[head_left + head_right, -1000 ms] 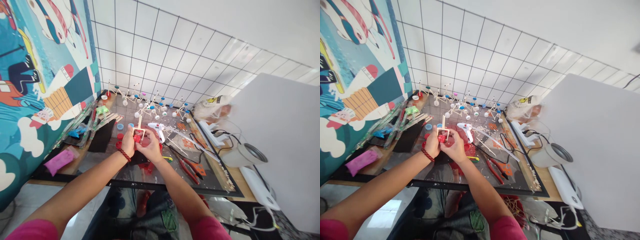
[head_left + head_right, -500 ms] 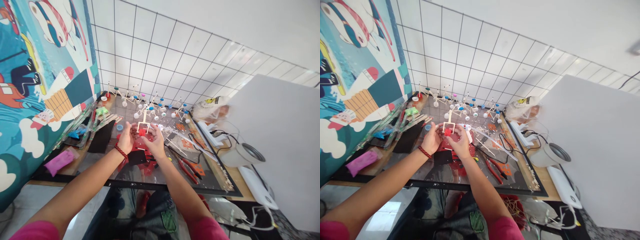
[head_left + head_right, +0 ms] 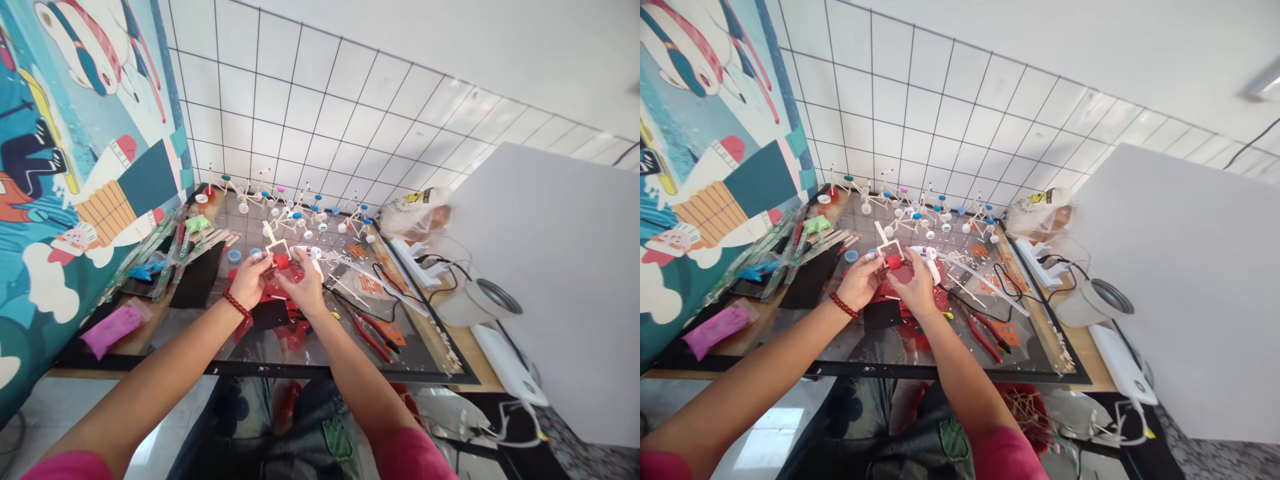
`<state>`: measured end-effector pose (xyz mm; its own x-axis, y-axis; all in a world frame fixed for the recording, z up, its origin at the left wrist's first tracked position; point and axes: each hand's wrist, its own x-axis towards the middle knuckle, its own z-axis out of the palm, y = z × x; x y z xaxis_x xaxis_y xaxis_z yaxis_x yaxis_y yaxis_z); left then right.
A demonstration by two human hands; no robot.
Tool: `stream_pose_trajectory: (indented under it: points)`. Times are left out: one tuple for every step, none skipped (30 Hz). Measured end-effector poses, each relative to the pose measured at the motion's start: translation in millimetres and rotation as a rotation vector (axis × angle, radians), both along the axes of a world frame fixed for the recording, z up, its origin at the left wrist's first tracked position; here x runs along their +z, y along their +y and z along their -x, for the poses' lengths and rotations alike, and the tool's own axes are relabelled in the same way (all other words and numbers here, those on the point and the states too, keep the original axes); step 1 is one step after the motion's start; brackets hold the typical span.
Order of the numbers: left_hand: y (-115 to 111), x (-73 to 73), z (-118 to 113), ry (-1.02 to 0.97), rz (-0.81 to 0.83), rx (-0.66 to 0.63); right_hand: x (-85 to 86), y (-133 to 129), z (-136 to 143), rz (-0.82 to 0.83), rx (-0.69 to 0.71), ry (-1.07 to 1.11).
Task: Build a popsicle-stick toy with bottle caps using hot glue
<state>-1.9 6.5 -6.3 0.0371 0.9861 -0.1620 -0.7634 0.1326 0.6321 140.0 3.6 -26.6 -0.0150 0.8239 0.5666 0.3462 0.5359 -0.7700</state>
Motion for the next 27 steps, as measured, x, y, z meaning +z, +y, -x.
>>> stream_pose_trajectory:
  points:
    - [0.2,-0.3,0.0,0.009,-0.002,0.001,-0.2,0.2,0.1,-0.002,-0.003,-0.003]
    - [0.4,-0.6,0.0,0.020,-0.005,0.004,-0.5,0.2,0.1,-0.004,-0.007,-0.004]
    - [0.4,-0.8,0.0,0.031,-0.011,0.009,-1.1,0.2,0.2,-0.010,-0.016,-0.006]
    - [0.2,-0.9,-0.2,0.040,-0.022,0.015,-2.0,0.3,0.3,-0.018,-0.032,-0.014]
    - [-0.2,-0.8,-0.6,0.046,-0.035,0.020,-3.1,0.3,0.3,-0.028,-0.052,-0.026]
    - [-0.9,-0.7,-1.2,0.052,-0.050,0.024,-4.4,0.4,0.3,-0.038,-0.073,-0.039]
    - [-1.9,-0.4,-2.1,0.058,-0.063,0.026,-5.7,0.5,0.2,-0.047,-0.093,-0.052]
    - [-2.9,-0.1,-3.0,0.065,-0.072,0.027,-7.0,0.6,0.0,-0.055,-0.112,-0.063]
    - [-4.0,0.2,-4.1,0.072,-0.079,0.028,-8.0,0.6,-0.2,-0.060,-0.127,-0.071]
    - [-5.0,0.6,-5.0,0.078,-0.083,0.028,-8.7,0.6,-0.4,-0.064,-0.139,-0.077]
    - [-5.9,0.9,-5.9,0.083,-0.084,0.028,-9.0,0.6,-0.6,-0.066,-0.149,-0.080]
    - [-6.5,1.1,-6.6,0.088,-0.087,0.029,-8.9,0.5,-0.8,-0.068,-0.158,-0.080]
    - [-6.9,1.3,-7.1,0.093,-0.090,0.029,-8.5,0.3,-0.9,-0.069,-0.165,-0.080]
    - [-7.2,1.4,-7.5,0.098,-0.093,0.028,-7.8,0.0,-0.9,-0.069,-0.170,-0.081]
    - [-7.2,1.5,-7.7,0.101,-0.094,0.027,-7.0,-0.2,-0.9,-0.069,-0.174,-0.080]
    - [-7.2,1.7,-7.8,0.102,-0.094,0.026,-6.1,-0.4,-0.8,-0.070,-0.177,-0.079]
    - [-7.2,1.9,-7.8,0.103,-0.092,0.026,-5.3,-0.6,-0.7,-0.071,-0.178,-0.078]
    - [-7.2,2.1,-7.8,0.103,-0.089,0.025,-4.7,-0.7,-0.5,-0.072,-0.178,-0.077]
    - [-7.3,2.4,-7.9,0.103,-0.087,0.025,-4.2,-0.8,-0.3,-0.075,-0.179,-0.075]
    - [-7.5,2.6,-8.0,0.102,-0.087,0.024,-3.8,-0.8,-0.1,-0.078,-0.181,-0.075]
    - [-7.8,2.7,-8.1,0.101,-0.088,0.022,-3.5,-0.8,0.0,-0.082,-0.184,-0.075]
    - [-8.1,2.8,-8.3,0.100,-0.090,0.021,-3.2,-0.9,0.2,-0.087,-0.185,-0.077]
    - [-8.3,2.6,-8.5,0.099,-0.093,0.018,-2.8,-1.0,0.3,-0.092,-0.187,-0.078]
    - [-8.4,2.4,-8.6,0.101,-0.098,0.015,-2.3,-1.1,0.5,-0.099,-0.187,-0.080]
    - [-8.3,2.1,-8.6,0.104,-0.102,0.014,-1.7,-1.4,0.7,-0.108,-0.185,-0.082]
    - [-8.0,1.6,-8.5,0.105,-0.103,0.017,-1.1,-1.7,0.9,-0.120,-0.177,-0.086]
    - [-7.4,1.2,-8.1,0.102,-0.102,0.021,-0.4,-2.1,1.0,-0.133,-0.164,-0.091]
